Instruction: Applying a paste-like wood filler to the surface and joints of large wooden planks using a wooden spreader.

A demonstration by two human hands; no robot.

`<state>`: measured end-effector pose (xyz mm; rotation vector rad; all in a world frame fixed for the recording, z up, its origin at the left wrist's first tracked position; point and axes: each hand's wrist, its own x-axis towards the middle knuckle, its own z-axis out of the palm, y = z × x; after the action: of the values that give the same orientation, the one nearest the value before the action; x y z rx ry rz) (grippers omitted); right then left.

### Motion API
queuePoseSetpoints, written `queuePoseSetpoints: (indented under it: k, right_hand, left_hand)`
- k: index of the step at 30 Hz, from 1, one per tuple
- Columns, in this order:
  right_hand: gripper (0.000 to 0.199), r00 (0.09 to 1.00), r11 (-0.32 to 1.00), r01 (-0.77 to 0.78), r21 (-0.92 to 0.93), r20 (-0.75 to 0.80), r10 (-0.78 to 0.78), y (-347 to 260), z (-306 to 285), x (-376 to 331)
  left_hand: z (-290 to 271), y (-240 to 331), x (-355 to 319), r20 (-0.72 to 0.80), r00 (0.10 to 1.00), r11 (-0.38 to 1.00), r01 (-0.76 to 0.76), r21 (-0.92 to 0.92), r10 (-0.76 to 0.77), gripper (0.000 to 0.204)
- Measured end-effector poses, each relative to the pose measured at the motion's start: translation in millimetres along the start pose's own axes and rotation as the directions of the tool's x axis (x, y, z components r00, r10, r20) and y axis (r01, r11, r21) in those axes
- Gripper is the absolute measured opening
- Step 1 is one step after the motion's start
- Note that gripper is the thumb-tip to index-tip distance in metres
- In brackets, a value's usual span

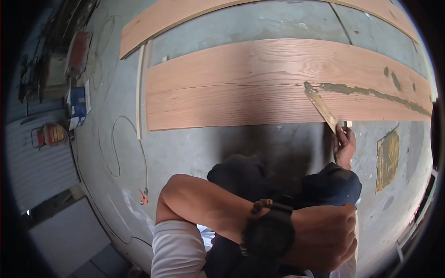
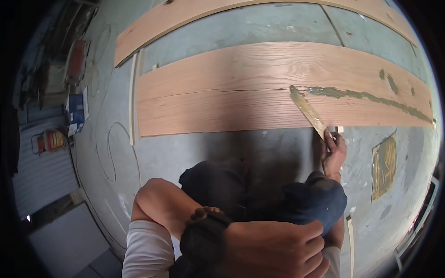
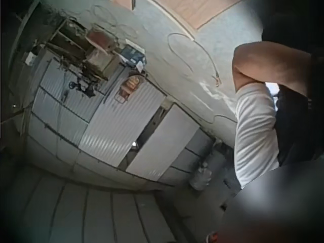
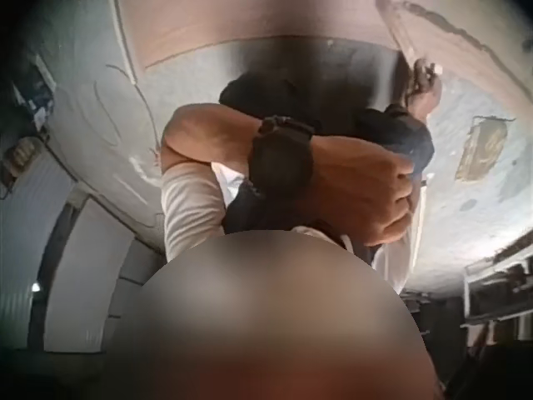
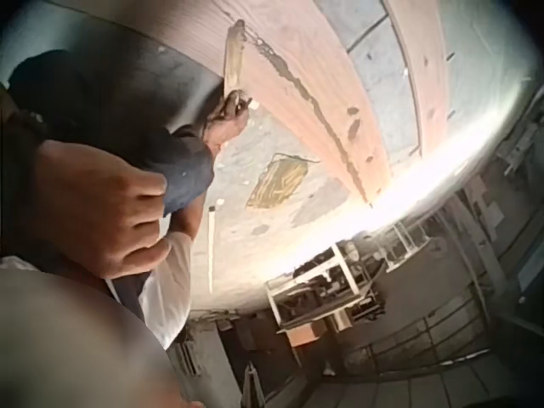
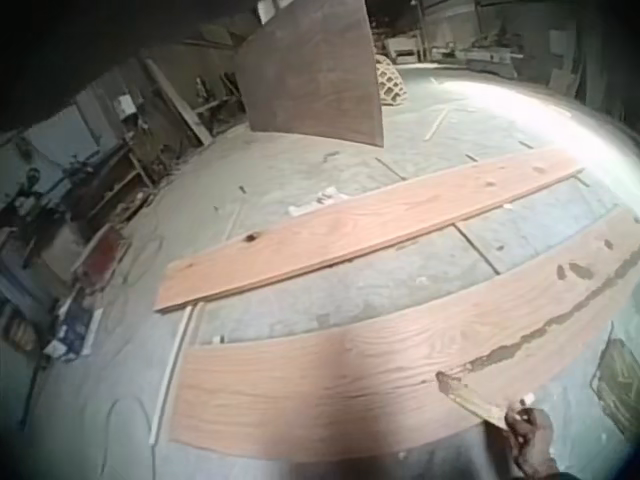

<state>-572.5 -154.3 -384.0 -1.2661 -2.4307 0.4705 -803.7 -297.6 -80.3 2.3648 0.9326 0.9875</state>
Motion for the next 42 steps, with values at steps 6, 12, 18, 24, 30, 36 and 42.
queuePoseSetpoints:
  k: [6,12,18,24,30,36,42]
  right_hand:
    - [0.041,0.995,0.952,-0.100,0.288,0.035,0.094,-9,13,16]
    - [0.043,0.995,0.982,0.101,-0.158,0.005,-0.102,5,-9,19]
    - [0.044,1.000,0.997,0.008,-0.077,-0.012,-0.009,-13,-13,23]
    - [0.036,0.998,0.988,0.067,-0.137,0.030,-0.063,-14,-16,25]
    - [0.040,0.998,0.998,-0.015,-0.057,-0.057,0.011,3,-28,4]
    - [0.030,0.921,0.958,-0.269,0.097,-0.265,0.286,66,-30,-36]
    - [0.031,0.172,0.320,-0.881,0.349,-0.394,0.903,173,-94,-157]
  left_hand:
    - [-4,0,5,-0.050,0.999,1.000,0.001,0.001,-0.001,0.024]
    - [-37,-16,27,0.036,0.999,0.999,-0.036,0.026,0.035,0.026]
    - [-32,-19,35,0.598,0.782,0.959,0.003,-0.284,0.174,0.025]
    - [-19,-12,30,0.567,0.813,0.964,0.032,-0.265,0.129,0.023]
    - [13,-1,18,0.201,0.977,0.980,0.101,-0.172,-0.065,0.025]
    - [15,-6,49,0.142,0.990,0.979,0.039,-0.201,-0.010,0.032]
    - [5,-18,65,0.423,0.902,0.988,-0.021,-0.151,0.084,0.038]
